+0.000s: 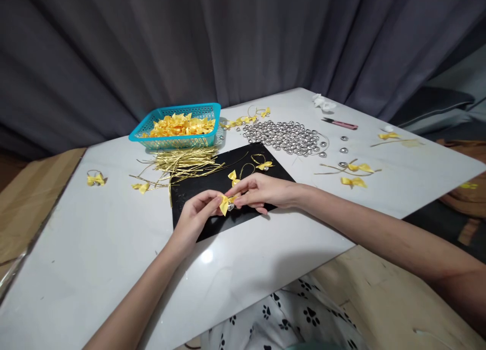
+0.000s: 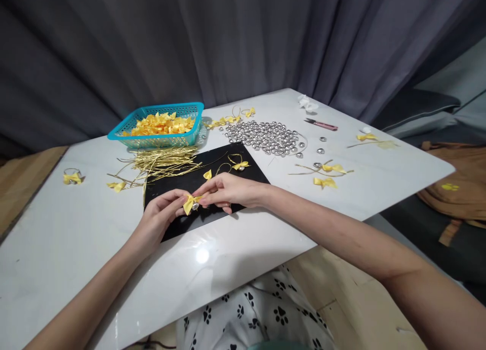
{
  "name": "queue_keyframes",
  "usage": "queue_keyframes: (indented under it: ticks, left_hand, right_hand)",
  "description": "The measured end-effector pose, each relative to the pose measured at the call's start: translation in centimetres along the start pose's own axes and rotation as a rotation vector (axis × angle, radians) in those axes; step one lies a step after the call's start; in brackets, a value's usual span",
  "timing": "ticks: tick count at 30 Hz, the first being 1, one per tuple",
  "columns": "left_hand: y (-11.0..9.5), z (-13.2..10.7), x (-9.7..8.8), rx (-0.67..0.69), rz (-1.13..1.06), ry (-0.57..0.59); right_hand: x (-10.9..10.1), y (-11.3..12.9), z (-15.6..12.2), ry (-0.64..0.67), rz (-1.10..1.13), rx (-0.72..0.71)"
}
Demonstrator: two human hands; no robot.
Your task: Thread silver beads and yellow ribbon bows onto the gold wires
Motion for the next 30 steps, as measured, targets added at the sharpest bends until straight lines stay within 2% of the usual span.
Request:
queue_keyframes:
  ticks: [2,6,8,11,15,23,26,30]
  left_hand:
    - [0.0,0.1,-0.4,0.01,0.045,-0.041]
    - [-1.0,-0.3,-2.7,0.142,0.11,-0.305]
    - [-1.5,-0.7,-2.8,0.182,0.155,-0.362]
    - [-1.3,-0.8,-1.6,0.129,0.184,-0.284]
    - [-0.6,-0.8,-0.1,0.051,0.162,-0.162]
    - [1.3,-0.2,0.4,-0.118,0.078,-0.051]
    - [1.2,-0.4,0.2,-0.106,0.022,-0.055]
    - [1.6,-0.6,-0.6,-0.142,-0.105,-0.141]
  right_hand:
    - [-0.4,0.0,0.1,-0.036,-0.067,-0.001]
    - [-1.6,0.0,0.2,-0.224,-0.156,-0.013]
    - [-2.0,0.0,0.1,-0.307,-0.162,0.001]
    - [-1.6,0.1,0.1,-0.327,-0.152,0.01]
    - [-1.2,1.1,0.0,-0.274,-0.201,-0.028]
    - [-1.2,1.5,0.2,-0.139,-0.327,-0.015]
    - [-1.6,2.0,0.4,-0.191,-0.375,-0.057]
    - [-1.6,2.1,0.3,-0.243,-0.388,-0.065]
Point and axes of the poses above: each hand's wrist, its own z-axis towards the middle knuckle, its own x-axis out of the palm, y = z × x, the point moved 10 cm from there along z, towards the middle knuckle, and after that the axes turned 12 degrees about -x, right-handed, at the moved point
